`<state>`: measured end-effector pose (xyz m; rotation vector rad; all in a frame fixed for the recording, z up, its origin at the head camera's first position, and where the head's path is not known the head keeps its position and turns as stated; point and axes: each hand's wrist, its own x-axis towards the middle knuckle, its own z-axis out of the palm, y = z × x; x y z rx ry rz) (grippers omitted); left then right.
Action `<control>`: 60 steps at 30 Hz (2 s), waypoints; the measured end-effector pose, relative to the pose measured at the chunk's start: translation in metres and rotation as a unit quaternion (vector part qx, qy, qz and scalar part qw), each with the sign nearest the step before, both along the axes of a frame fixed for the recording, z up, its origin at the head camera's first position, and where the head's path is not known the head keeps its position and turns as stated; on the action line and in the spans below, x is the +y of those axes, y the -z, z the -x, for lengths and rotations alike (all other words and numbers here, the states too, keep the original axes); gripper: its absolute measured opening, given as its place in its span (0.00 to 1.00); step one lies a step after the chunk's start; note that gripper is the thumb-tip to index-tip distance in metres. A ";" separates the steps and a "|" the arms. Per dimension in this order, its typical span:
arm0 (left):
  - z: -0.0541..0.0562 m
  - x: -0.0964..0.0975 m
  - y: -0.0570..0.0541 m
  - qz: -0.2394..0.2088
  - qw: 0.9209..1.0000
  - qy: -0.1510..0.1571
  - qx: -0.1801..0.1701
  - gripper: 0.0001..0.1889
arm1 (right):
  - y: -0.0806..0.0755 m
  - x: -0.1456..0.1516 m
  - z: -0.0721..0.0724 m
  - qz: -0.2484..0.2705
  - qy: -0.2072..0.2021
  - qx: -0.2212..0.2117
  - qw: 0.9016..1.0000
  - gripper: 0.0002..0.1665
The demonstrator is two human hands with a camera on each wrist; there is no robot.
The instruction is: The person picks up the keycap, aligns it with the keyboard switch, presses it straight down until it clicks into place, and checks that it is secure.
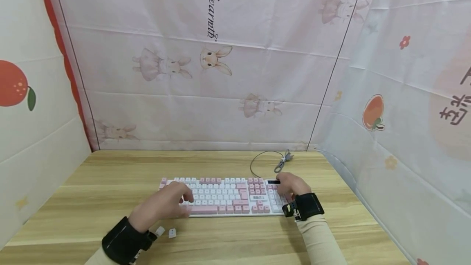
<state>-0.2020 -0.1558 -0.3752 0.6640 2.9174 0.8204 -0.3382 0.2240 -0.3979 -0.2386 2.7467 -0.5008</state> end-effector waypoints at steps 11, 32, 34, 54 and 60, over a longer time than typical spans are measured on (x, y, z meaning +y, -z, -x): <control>-0.010 0.002 -0.001 0.009 0.997 -0.051 -0.054 0.14 | -0.001 0.000 0.000 0.002 0.004 -0.002 1.000 0.28; -0.020 -0.010 0.014 0.018 0.998 -0.018 -0.053 0.15 | 0.001 -0.001 0.002 -0.008 0.009 -0.010 1.000 0.31; -0.020 -0.010 0.016 0.023 0.998 -0.019 -0.052 0.15 | 0.000 -0.001 0.001 -0.007 0.008 -0.007 1.000 0.30; -0.020 -0.016 0.024 0.051 0.996 -0.019 -0.071 0.16 | -0.001 -0.002 -0.003 -0.016 -0.010 0.012 1.000 0.20; -0.019 -0.016 0.026 0.057 0.996 -0.019 -0.066 0.16 | -0.003 -0.001 -0.005 -0.005 -0.009 0.012 1.000 0.24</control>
